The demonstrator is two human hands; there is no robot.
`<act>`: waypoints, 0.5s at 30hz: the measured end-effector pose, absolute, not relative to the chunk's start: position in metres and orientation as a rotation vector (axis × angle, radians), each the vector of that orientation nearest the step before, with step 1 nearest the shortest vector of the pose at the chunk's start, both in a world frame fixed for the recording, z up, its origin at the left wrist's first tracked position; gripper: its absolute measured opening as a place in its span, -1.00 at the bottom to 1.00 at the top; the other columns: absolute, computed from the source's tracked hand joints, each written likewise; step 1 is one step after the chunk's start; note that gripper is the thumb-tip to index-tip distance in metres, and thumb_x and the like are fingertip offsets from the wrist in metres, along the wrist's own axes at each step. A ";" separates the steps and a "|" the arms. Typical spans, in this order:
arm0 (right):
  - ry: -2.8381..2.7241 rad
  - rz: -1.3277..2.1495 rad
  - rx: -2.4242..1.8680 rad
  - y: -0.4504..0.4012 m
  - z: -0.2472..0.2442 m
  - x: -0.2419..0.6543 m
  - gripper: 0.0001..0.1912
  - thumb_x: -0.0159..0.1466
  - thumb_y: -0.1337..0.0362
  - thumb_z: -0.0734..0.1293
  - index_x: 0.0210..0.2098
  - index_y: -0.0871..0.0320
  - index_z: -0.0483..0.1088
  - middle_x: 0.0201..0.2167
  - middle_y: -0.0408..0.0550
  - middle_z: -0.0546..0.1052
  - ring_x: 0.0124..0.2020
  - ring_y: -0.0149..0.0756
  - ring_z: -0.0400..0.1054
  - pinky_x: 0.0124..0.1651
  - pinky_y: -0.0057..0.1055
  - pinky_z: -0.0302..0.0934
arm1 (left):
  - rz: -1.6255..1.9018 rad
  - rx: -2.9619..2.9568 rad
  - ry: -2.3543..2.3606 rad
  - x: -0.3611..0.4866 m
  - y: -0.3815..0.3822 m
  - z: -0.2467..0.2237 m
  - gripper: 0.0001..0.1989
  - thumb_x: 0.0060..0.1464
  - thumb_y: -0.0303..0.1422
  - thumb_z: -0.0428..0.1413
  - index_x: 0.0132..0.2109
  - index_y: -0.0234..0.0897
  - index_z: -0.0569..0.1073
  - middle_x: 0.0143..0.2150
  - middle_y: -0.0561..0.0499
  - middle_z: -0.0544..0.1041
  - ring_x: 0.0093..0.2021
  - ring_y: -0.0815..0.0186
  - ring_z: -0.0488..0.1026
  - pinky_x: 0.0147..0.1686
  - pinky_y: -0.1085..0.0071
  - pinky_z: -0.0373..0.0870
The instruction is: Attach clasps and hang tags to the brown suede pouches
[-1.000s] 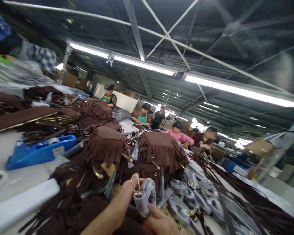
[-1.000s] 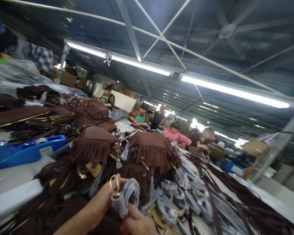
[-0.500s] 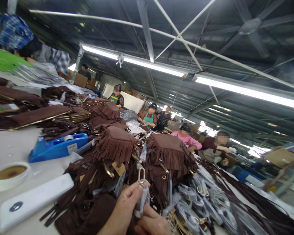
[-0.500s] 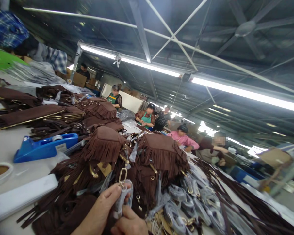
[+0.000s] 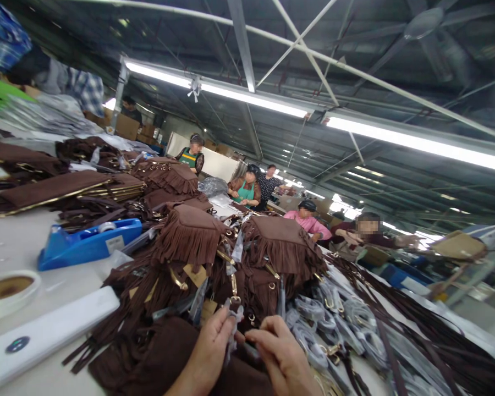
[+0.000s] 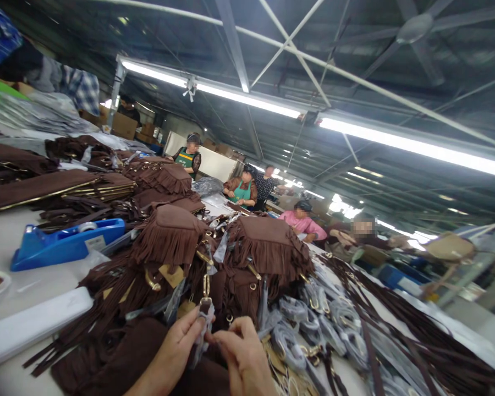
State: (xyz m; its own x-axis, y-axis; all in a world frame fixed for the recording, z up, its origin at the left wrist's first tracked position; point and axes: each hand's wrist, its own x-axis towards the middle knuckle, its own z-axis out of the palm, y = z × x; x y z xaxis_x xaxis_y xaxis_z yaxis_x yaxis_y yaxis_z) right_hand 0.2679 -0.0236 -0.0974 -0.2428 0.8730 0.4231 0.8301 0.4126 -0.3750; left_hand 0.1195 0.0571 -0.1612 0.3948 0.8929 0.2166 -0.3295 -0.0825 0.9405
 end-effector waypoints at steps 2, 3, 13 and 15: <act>-2.002 0.083 -1.488 -0.032 -0.085 0.271 -0.66 0.36 0.38 0.15 -0.06 0.02 0.52 -0.35 -0.08 0.44 -0.33 -0.32 0.42 -0.25 -0.49 0.30 | 1.148 1.363 0.633 0.119 0.054 -0.158 -0.50 0.18 0.07 -0.02 -0.20 -0.32 0.47 -0.50 0.07 0.37 -0.43 0.28 0.35 -0.34 0.40 0.27; -1.948 0.106 -1.507 -0.035 -0.082 0.270 -0.67 0.35 0.37 0.16 -0.05 0.04 0.50 -0.38 -0.10 0.46 -0.35 -0.32 0.42 -0.27 -0.49 0.29 | 1.171 1.412 0.648 0.119 0.052 -0.157 -0.54 0.20 0.02 -0.03 -0.22 -0.31 0.46 -0.50 0.07 0.35 -0.43 0.28 0.34 -0.34 0.40 0.28; -1.404 0.376 -1.657 -0.036 -0.088 0.256 -0.84 0.15 0.27 0.28 -0.46 0.04 0.15 -0.61 -0.27 0.39 -0.53 -0.29 0.40 -0.44 -0.46 0.22 | 1.258 1.774 0.689 0.129 0.035 -0.163 -0.66 0.27 -0.23 -0.12 -0.29 -0.28 0.46 -0.33 -0.07 0.39 -0.36 0.22 0.41 -0.31 0.36 0.39; -1.432 0.385 -1.691 -0.036 -0.087 0.261 -0.83 0.14 0.30 0.27 -0.47 0.03 0.12 -0.62 -0.27 0.39 -0.53 -0.28 0.39 -0.43 -0.45 0.21 | 1.263 1.824 0.675 0.131 0.036 -0.168 -0.67 0.28 -0.25 -0.13 -0.18 -0.29 0.50 -0.26 -0.13 0.44 -0.27 0.17 0.45 -0.23 0.32 0.43</act>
State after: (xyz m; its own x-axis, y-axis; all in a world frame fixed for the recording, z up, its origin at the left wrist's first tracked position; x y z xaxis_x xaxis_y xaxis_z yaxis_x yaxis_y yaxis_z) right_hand 0.2610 -0.0363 -0.0872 0.2922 0.9123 0.2868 0.6460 0.0329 -0.7626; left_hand 0.1310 0.0357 -0.1681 0.3592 0.7837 0.5067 -0.0143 -0.5382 0.8427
